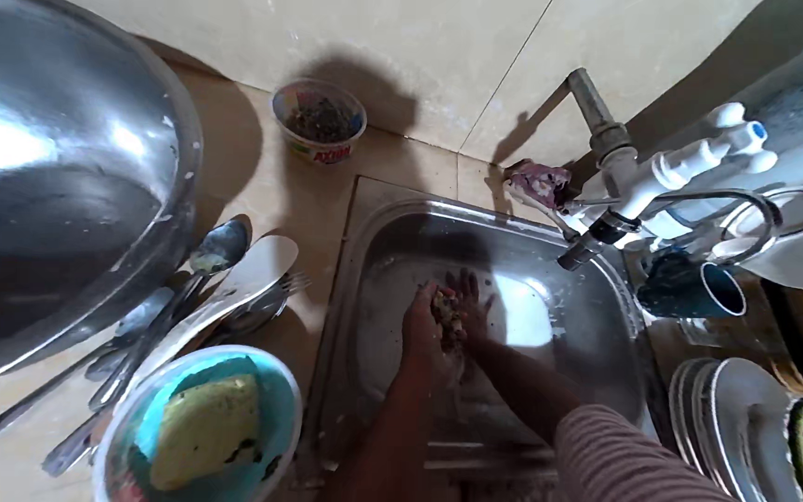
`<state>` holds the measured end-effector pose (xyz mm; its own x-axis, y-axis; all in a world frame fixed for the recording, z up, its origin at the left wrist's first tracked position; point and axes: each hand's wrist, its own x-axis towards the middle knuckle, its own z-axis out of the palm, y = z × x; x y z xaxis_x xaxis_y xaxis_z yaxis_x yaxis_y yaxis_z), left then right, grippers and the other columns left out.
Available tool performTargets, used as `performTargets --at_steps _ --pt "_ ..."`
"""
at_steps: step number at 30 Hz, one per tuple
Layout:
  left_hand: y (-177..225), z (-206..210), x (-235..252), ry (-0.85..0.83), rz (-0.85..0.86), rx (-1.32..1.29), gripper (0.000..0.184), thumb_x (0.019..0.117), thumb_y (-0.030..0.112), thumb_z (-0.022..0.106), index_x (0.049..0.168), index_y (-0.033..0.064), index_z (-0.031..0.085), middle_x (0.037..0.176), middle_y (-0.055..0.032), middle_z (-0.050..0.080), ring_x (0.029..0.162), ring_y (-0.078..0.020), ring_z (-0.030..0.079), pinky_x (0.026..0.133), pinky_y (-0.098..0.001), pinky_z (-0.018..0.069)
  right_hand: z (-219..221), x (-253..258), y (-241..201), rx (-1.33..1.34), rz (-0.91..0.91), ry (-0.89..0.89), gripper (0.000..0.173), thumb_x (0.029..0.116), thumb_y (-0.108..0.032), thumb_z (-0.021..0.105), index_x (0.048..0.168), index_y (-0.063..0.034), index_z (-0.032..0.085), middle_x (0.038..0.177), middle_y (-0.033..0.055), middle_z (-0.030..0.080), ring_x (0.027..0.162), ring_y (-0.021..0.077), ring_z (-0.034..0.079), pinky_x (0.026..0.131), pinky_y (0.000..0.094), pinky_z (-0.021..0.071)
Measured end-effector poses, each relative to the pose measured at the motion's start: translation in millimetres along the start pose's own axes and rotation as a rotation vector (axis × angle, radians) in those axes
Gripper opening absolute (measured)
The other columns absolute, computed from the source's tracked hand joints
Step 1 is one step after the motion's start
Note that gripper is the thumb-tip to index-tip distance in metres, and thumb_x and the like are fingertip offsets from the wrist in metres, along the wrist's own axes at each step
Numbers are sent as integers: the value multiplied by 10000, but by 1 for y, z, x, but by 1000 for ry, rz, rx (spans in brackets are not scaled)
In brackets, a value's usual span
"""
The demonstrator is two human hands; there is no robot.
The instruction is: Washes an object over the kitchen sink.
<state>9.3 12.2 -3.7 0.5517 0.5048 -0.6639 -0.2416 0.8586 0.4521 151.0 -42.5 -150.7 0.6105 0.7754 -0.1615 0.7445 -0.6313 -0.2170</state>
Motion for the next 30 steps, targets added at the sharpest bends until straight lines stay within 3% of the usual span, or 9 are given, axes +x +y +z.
performTargets --at_steps 2,5,9,16,19,21,24,27,30 --pt "-1 0 0 -6 -12 5 404 1123 332 317 992 53 579 773 -64 604 539 -125 586 447 -223 483 -2 4 -1 -1 2 8 568 1087 -319 243 1642 -197 243 1704 174 143 1575 404 77 1143 791 20" --pt "0 2 -2 -10 -4 0 403 1125 334 313 991 58 575 769 -59 604 530 -115 577 446 -218 480 -8 5 2 50 23 -129 591 1107 -344 242 1659 -187 104 1715 181 -13 1576 398 -62 1129 798 -57" --pt "0 3 1 1 -15 -22 414 1122 342 324 972 52 580 773 -67 607 547 -131 591 452 -229 488 9 -10 1 34 -2 22 608 1085 -383 288 1650 -176 199 1707 195 93 1574 420 26 1127 813 -6" --pt "-1 4 -2 -6 -16 0 412 1124 334 311 979 52 574 763 -69 607 542 -135 593 445 -234 486 -5 -11 -1 53 26 -93 627 1096 -383 312 1658 -173 130 1716 179 9 1576 405 -37 1109 825 -42" --pt "-1 4 -1 -6 -17 4 411 1123 335 322 973 50 579 769 -67 601 551 -136 596 449 -234 491 13 -7 2 18 -14 63 635 1076 -421 281 1644 -145 220 1701 193 133 1571 418 72 1119 821 8" --pt "-5 4 -2 4 -37 0 405 1117 341 341 971 52 585 750 -70 607 531 -140 595 431 -240 487 7 -8 1 -1 12 19 634 1083 -412 260 1651 -142 176 1704 195 111 1575 407 61 1131 808 17" --pt "-2 5 -2 5 -35 -15 398 1118 335 340 962 55 576 747 -67 599 541 -138 596 435 -239 486 -6 -6 -3 24 41 -116 642 1101 -384 278 1655 -130 78 1710 202 -2 1575 411 -40 1126 798 -50" --pt "2 4 -1 -9 -13 -22 410 1121 341 334 970 51 581 753 -59 600 549 -130 599 446 -231 492 10 -5 -1 19 -7 26 636 1078 -403 273 1646 -129 195 1707 181 113 1576 406 48 1136 796 -14" --pt "-1 3 -2 -24 -37 -41 416 1121 348 327 958 53 571 727 -61 597 512 -129 586 425 -236 490 6 -8 0 -6 14 -15 655 1077 -420 266 1651 -122 160 1708 194 82 1574 420 29 1127 806 -4"
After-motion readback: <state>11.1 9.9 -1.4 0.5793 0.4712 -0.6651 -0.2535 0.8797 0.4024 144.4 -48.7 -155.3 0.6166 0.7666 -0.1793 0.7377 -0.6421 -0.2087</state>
